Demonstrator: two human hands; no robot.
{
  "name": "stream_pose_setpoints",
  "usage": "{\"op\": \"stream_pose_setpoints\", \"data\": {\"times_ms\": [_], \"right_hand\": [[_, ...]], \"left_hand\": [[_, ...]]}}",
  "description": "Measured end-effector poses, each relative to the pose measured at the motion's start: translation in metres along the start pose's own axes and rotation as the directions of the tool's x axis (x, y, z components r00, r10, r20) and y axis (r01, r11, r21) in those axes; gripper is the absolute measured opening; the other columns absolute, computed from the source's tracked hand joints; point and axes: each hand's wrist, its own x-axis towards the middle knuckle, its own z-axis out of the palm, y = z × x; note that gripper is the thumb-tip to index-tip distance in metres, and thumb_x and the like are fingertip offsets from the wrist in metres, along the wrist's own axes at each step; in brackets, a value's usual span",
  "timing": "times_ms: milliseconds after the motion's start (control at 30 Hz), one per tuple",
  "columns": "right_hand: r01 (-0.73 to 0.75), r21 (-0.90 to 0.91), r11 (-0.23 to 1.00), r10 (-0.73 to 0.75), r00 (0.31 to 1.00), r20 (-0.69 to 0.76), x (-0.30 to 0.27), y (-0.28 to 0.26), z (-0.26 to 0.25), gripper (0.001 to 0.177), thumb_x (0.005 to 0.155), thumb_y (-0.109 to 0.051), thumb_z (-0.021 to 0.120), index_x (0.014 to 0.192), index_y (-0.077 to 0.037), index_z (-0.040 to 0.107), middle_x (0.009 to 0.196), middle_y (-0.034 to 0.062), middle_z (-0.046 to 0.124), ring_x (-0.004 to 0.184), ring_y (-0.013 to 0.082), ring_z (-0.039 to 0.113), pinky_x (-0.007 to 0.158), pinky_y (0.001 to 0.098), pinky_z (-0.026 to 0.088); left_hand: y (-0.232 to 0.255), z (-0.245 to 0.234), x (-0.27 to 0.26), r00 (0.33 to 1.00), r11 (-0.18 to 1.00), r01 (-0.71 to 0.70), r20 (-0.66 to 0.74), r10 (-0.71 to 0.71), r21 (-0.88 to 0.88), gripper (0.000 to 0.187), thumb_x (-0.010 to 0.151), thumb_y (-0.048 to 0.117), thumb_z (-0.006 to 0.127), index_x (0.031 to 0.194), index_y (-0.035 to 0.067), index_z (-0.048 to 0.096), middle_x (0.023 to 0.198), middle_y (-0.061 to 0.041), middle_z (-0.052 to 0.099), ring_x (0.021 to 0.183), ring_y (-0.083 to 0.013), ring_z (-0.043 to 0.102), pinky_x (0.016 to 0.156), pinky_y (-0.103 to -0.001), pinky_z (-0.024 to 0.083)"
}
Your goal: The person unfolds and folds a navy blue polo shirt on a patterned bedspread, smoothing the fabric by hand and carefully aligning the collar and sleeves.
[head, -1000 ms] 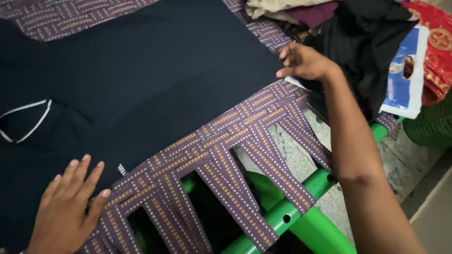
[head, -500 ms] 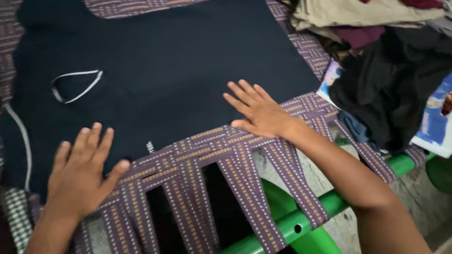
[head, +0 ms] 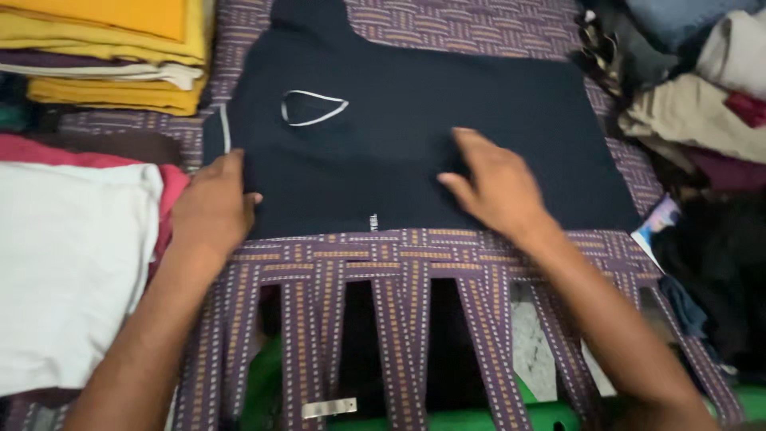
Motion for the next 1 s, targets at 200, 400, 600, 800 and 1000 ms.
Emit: {"op": "stream_pose_setpoints", "data": {"times_ms": [200,400,600,800,1000], "right_hand": [[0.154,0.142,0.978,-0.128,0.976,-0.174,0.134,-0.082,0.073,0.071,0.088,-0.039,0.080,0.143,-0.002,0.055,0.139,0.0308,0.055,0.125,0.0456,0.055,0.095,0.0509,0.045],[-0.141,0.610,0.780,0.209,0.977,-0.042,0.190,-0.035,0.132,0.023,0.093,-0.028,0.080,0.103,-0.008,0.075,0.089,0.0067,0.074,0.082,0.0208,0.072,0.074,0.0362,0.056],[-0.282,0.888,0.363,0.322,0.932,0.164,0.180,0.004,0.133,0.026,0.093,-0.016,0.077,0.109,0.000,0.064,0.083,0.0015,0.067,0.071,0.0096,0.060,0.059,0.0258,0.050],[-0.628,0.716,0.305,0.495,0.746,0.444,0.181,-0.028,0.114,0.067,0.080,-0.026,0.088,0.129,-0.004,0.048,0.090,0.0057,0.069,0.075,0.0139,0.069,0.057,0.0302,0.057],[-0.617,0.620,0.484,0.339,0.786,0.517,0.196,-0.033,0.111,0.050,0.083,-0.024,0.085,0.124,0.003,0.075,0.097,0.0092,0.074,0.078,0.0147,0.066,0.065,0.0291,0.053]], "left_hand": [[0.012,-0.017,-0.001,0.984,0.995,0.073,0.165,-0.061,-0.064,0.016,0.089,0.008,0.068,0.101,0.016,0.073,0.104,-0.019,0.076,0.102,-0.0397,0.072,0.090,-0.051,0.057],[0.005,-0.014,0.002,0.963,0.990,0.114,0.255,-0.090,-0.084,0.024,0.079,0.009,0.071,0.102,0.010,0.074,0.102,-0.023,0.074,0.100,-0.0423,0.071,0.091,-0.051,0.056],[0.012,-0.007,0.009,0.950,0.994,0.104,0.295,-0.104,0.015,0.027,0.083,0.017,0.070,0.104,0.001,0.073,0.108,-0.028,0.071,0.104,-0.0456,0.069,0.093,-0.053,0.056],[0.024,-0.015,0.000,0.968,0.993,0.115,0.228,-0.108,-0.018,0.046,0.094,0.041,0.065,0.112,-0.001,0.066,0.105,-0.028,0.071,0.098,-0.0460,0.070,0.086,-0.055,0.056],[0.037,-0.016,-0.004,0.992,0.998,0.029,-0.123,-0.035,-0.048,0.044,0.097,0.038,0.066,0.120,0.001,0.060,0.112,-0.022,0.065,0.098,-0.0404,0.067,0.079,-0.052,0.055]]}}
